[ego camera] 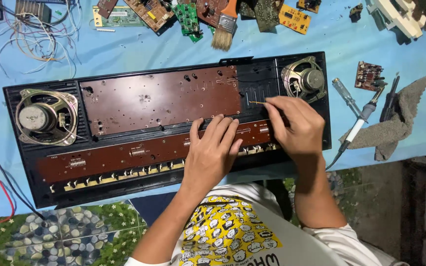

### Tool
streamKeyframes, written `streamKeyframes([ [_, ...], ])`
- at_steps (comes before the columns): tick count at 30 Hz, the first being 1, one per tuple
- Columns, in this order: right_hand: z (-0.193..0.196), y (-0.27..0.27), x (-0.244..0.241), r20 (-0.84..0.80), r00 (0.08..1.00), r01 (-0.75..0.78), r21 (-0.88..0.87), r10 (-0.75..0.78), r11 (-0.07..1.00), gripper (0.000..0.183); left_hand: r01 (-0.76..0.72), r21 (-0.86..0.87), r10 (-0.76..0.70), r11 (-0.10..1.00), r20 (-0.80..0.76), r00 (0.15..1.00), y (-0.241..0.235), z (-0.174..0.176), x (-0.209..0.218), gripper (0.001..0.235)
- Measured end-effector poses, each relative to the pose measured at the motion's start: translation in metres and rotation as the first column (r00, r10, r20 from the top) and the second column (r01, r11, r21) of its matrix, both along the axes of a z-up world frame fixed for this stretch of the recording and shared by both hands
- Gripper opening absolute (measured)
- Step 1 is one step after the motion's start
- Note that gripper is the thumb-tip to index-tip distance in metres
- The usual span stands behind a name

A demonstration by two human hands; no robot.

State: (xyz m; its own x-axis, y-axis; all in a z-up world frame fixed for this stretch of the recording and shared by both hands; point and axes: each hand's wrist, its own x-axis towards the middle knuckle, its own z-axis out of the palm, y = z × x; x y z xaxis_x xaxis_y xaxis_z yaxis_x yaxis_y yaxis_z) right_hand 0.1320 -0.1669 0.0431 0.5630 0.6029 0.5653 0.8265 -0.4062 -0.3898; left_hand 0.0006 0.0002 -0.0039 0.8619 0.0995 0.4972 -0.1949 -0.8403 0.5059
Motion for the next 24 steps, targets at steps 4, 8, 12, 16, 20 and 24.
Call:
streamKeyframes([
  [4,-0.006,0.007,0.008,0.019,0.998,-0.054,-0.093,0.056,0.994,0.006,-0.01,-0.002,0.01,1.0,-0.006,1.0,0.001,0.001,0.0,0.035],
  [8,-0.002,0.015,0.007,-0.07,0.995,-0.087,-0.164,0.076,0.983,0.008,-0.018,0.043,0.02,0.999,-0.037,0.999,0.001,0.0,0.0,0.036],
  [12,-0.003,0.012,0.009,-0.046,0.997,-0.072,-0.255,0.062,0.964,0.007,-0.036,0.062,0.038,0.997,-0.021,0.999,0.0,-0.003,0.0,0.036],
  [16,0.002,0.017,0.01,-0.044,0.998,-0.048,-0.269,0.038,0.962,0.007,-0.047,0.079,0.048,0.996,-0.009,0.999,0.0,-0.006,0.001,0.036],
  [20,-0.002,0.026,0.013,-0.023,1.0,-0.018,-0.298,0.011,0.954,0.005,-0.055,0.081,0.055,0.995,0.013,0.998,0.0,-0.01,0.0,0.036],
  [24,-0.004,0.038,0.011,-0.033,0.999,-0.022,-0.26,0.014,0.965,0.002,-0.082,0.068,0.076,0.994,0.094,0.993,-0.003,-0.018,0.001,0.034],
])
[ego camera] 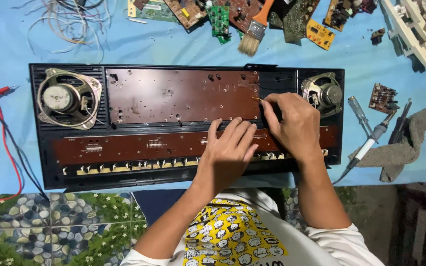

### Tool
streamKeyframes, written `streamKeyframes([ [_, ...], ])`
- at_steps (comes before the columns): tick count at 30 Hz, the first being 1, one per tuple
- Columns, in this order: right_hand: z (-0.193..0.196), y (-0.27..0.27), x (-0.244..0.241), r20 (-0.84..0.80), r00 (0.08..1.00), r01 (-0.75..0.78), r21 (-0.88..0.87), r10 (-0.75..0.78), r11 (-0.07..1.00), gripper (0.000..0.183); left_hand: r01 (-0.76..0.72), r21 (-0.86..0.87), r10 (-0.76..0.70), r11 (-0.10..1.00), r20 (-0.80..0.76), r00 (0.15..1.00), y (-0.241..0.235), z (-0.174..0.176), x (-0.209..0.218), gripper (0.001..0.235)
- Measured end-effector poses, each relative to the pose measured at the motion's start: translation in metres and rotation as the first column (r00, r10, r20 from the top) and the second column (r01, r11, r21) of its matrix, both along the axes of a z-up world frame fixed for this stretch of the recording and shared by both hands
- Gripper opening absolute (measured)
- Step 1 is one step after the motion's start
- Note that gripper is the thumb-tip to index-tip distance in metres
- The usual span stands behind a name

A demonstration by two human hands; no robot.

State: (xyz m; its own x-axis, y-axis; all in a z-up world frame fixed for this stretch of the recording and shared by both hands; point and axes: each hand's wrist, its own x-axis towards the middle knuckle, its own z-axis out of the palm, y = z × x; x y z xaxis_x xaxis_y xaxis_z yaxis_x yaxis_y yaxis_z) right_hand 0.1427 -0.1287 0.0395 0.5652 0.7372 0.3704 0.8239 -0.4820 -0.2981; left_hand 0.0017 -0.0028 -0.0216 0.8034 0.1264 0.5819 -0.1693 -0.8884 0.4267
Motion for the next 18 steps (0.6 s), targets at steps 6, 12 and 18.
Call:
streamKeyframes([
  [6,-0.013,0.002,0.008,0.033,0.999,0.038,-0.013,-0.037,0.999,0.005,0.014,0.018,-0.015,1.0,0.019,1.0,0.003,0.005,0.001,0.035],
  [12,-0.022,-0.001,0.013,0.048,0.998,0.027,0.007,-0.028,1.0,0.008,-0.002,-0.003,0.002,1.0,0.025,1.0,-0.003,-0.002,0.004,0.04],
  [18,-0.03,-0.002,0.018,0.071,0.997,0.044,0.005,-0.044,0.999,0.009,0.014,0.013,-0.014,1.0,0.02,1.0,0.0,0.001,0.001,0.037],
])
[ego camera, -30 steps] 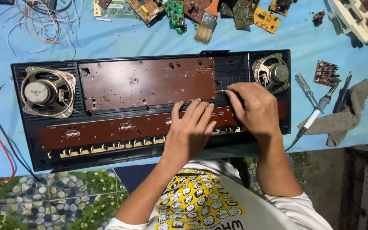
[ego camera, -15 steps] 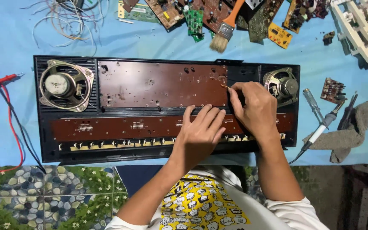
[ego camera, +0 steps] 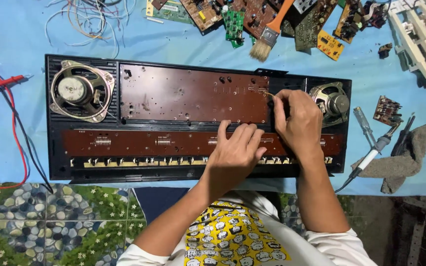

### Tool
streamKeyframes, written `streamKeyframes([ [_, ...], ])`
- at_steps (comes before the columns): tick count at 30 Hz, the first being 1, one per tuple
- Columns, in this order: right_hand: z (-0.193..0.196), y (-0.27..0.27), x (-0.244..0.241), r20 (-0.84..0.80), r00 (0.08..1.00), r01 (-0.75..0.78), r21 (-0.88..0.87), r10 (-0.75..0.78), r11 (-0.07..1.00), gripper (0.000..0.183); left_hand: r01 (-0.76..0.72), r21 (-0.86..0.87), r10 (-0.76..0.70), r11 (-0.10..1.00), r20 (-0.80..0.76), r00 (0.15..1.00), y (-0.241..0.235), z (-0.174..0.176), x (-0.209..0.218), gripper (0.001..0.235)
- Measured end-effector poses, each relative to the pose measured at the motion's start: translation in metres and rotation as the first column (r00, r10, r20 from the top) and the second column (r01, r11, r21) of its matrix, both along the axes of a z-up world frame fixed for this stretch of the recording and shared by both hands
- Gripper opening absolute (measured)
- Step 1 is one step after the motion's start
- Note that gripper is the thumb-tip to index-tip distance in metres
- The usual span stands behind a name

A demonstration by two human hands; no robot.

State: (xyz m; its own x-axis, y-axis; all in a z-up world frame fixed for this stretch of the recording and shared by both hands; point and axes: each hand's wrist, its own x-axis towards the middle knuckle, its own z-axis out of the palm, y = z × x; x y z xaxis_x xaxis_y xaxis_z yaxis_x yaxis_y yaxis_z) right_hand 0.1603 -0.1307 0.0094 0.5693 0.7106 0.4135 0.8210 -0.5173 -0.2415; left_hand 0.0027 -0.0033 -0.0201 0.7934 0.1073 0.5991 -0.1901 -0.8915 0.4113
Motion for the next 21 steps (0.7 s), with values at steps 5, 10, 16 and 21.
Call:
streamKeyframes([
  [5,-0.0025,0.0024,0.0026,-0.008,1.0,-0.014,0.009,0.014,1.0,0.007,-0.018,-0.006,0.018,1.0,0.022,1.0,-0.0026,-0.0022,-0.0006,0.034],
  [10,-0.0042,0.0053,0.0019,-0.011,1.0,-0.013,0.004,0.013,1.0,0.007,-0.034,-0.01,0.035,0.999,0.038,0.999,-0.0044,-0.0027,-0.0015,0.035],
  [16,-0.0005,0.0071,0.0052,-0.004,1.0,-0.018,-0.014,0.018,1.0,0.007,-0.026,-0.029,0.027,0.999,0.033,0.999,-0.0031,0.0,-0.0018,0.038],
  [21,0.0042,0.0088,0.0021,-0.014,0.999,-0.052,-0.027,0.052,0.998,0.005,-0.039,-0.01,0.04,0.999,0.005,0.999,-0.0006,0.0058,-0.0047,0.038],
])
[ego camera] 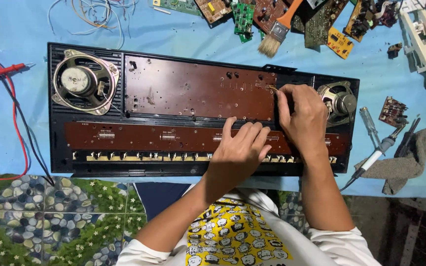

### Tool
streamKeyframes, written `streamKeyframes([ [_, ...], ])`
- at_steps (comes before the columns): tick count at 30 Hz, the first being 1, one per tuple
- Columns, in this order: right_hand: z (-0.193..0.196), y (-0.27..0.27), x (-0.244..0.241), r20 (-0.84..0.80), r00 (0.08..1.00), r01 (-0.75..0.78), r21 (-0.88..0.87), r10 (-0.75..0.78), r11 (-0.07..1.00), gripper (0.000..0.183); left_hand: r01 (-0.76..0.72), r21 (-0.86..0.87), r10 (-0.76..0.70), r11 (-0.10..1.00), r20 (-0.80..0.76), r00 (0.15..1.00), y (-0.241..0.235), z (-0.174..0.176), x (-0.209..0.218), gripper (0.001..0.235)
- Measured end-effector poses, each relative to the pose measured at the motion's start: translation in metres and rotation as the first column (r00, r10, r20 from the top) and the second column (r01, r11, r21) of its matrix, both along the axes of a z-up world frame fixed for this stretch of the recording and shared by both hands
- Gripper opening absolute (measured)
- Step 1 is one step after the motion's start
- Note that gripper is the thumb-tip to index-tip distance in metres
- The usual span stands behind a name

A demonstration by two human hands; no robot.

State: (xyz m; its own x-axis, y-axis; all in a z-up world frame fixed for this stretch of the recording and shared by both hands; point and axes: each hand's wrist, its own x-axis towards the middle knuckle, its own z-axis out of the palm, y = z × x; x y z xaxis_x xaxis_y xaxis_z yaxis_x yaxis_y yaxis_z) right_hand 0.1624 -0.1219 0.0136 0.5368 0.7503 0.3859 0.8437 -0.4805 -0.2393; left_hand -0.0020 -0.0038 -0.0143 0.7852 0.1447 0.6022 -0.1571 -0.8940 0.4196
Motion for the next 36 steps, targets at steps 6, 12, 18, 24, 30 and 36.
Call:
streamKeyframes([
  [6,-0.004,0.001,0.002,0.056,0.998,-0.019,-0.002,0.019,1.0,0.006,-0.002,0.003,0.002,1.0,-0.014,1.0,0.0,-0.002,0.0,0.037],
  [12,-0.002,0.001,0.001,0.064,0.998,-0.023,-0.018,0.024,1.0,0.004,-0.005,0.017,0.005,1.0,-0.026,1.0,-0.001,-0.003,0.002,0.037],
  [18,0.002,0.006,-0.003,0.072,0.997,0.018,-0.056,-0.014,0.998,0.004,-0.009,0.02,0.01,1.0,-0.04,0.999,-0.002,-0.004,0.001,0.038],
  [24,0.005,0.009,-0.003,0.094,0.995,0.04,-0.078,-0.032,0.996,0.004,-0.015,0.044,0.019,0.999,-0.071,0.997,0.0,0.002,0.001,0.036],
  [30,-0.003,0.012,0.0,0.16,0.987,0.012,-0.079,0.001,0.997,0.006,-0.002,0.004,0.002,1.0,-0.096,0.995,-0.003,-0.005,0.001,0.038],
  [36,-0.003,0.018,-0.002,0.232,0.973,0.024,-0.106,0.002,0.994,0.007,0.0,0.02,0.002,1.0,-0.117,0.993,-0.005,-0.012,0.004,0.039],
])
